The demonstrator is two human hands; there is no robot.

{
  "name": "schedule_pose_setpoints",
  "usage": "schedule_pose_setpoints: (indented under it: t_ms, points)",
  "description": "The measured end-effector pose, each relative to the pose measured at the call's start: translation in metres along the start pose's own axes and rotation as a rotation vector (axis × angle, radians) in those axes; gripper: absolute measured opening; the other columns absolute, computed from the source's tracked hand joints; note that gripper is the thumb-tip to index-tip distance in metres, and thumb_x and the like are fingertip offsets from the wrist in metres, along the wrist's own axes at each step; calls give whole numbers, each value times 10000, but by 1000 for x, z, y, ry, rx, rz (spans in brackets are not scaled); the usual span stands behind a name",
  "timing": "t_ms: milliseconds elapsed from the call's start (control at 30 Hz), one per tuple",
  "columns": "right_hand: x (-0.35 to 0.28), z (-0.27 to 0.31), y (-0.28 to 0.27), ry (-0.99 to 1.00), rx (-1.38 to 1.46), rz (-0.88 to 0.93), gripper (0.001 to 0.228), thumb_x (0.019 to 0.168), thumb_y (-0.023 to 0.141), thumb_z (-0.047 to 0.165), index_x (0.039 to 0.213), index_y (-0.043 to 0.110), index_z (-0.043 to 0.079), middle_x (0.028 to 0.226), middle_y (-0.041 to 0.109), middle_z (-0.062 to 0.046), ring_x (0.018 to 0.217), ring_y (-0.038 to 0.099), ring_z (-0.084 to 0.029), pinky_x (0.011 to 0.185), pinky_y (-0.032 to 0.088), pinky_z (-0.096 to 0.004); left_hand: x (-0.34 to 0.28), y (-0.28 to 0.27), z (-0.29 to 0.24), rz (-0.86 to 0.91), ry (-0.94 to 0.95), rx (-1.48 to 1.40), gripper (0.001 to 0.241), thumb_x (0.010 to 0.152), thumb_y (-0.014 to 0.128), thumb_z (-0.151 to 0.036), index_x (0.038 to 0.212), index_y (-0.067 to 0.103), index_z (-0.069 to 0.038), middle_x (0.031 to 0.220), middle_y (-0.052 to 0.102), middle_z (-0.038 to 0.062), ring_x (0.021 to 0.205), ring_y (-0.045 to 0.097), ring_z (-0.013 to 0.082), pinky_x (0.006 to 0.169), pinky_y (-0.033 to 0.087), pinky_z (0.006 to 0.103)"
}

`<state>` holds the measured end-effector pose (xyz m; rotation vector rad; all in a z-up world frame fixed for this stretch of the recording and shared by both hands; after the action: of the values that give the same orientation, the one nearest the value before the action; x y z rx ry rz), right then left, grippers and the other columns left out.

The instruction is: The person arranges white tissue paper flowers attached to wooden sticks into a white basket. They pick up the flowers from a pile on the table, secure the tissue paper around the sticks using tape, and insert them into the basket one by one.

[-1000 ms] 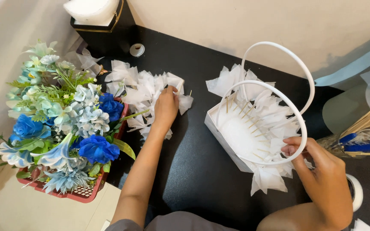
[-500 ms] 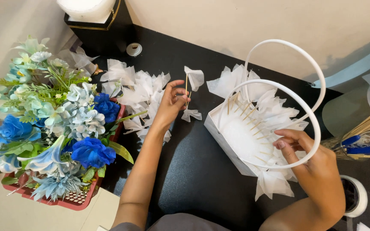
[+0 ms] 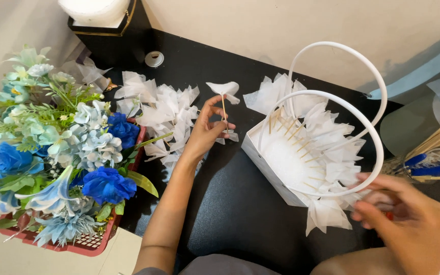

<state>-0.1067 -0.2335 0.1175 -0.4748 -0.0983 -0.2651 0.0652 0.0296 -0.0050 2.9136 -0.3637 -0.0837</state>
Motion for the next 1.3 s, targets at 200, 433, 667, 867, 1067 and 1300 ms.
schedule_pose_setpoints:
  t_ms: [200,433,667,867,1067,1300]
  points:
    - [13,24,29,-134,-181,121,115,760,568,58,771,635,-35,773,672,-61,609,689,-119,590,592,-182,4,0,10,11,6,-39,578,824,483,-25,1334,232,-130,895,399,37,835,646,233,630,545,256]
    - [32,24,32,-122,-93,-76,105,840,567,-50,928,572,-106,829,617,-176,674,643,-211,686,527,-229,6,-4,16,9,37,-43,611,827,482,13,1350,212,-149,897,398,34,806,652,218,568,520,223]
    - [43,17,32,-173,-27,-169,199,935,513,-6,1100,529,-117,867,578,-171,720,606,-209,742,517,-259,2,1,13,38,18,-2,600,829,470,9,1337,199,-161,935,387,55,792,656,213,534,513,212]
    - [30,14,16,-319,63,-374,193,975,469,-120,1166,448,-132,924,498,-224,698,571,-278,674,519,-322,-9,15,14,100,96,-38,566,820,491,20,1287,223,-153,954,397,67,773,657,221,517,520,207]
    - [32,9,41,-208,72,-260,75,923,513,-50,968,572,-36,757,574,-142,587,562,-166,564,482,-228,-25,30,16,157,168,-99,542,850,500,5,1276,215,-170,969,383,80,799,655,250,494,530,209]
    - [51,11,137,-253,48,-58,161,781,661,82,942,658,88,782,651,-81,731,640,-193,647,505,-310,-35,49,29,175,216,-141,652,807,470,76,1360,168,-92,964,395,118,756,635,302,494,572,288]
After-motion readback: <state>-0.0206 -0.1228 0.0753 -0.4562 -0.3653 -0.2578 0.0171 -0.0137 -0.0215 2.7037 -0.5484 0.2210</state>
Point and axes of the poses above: each hand's wrist, its own x-axis towards the middle knuckle, its own y-axis out of the palm, z = x × y, the point moved 9 cm from there along x, towards the middle knuckle
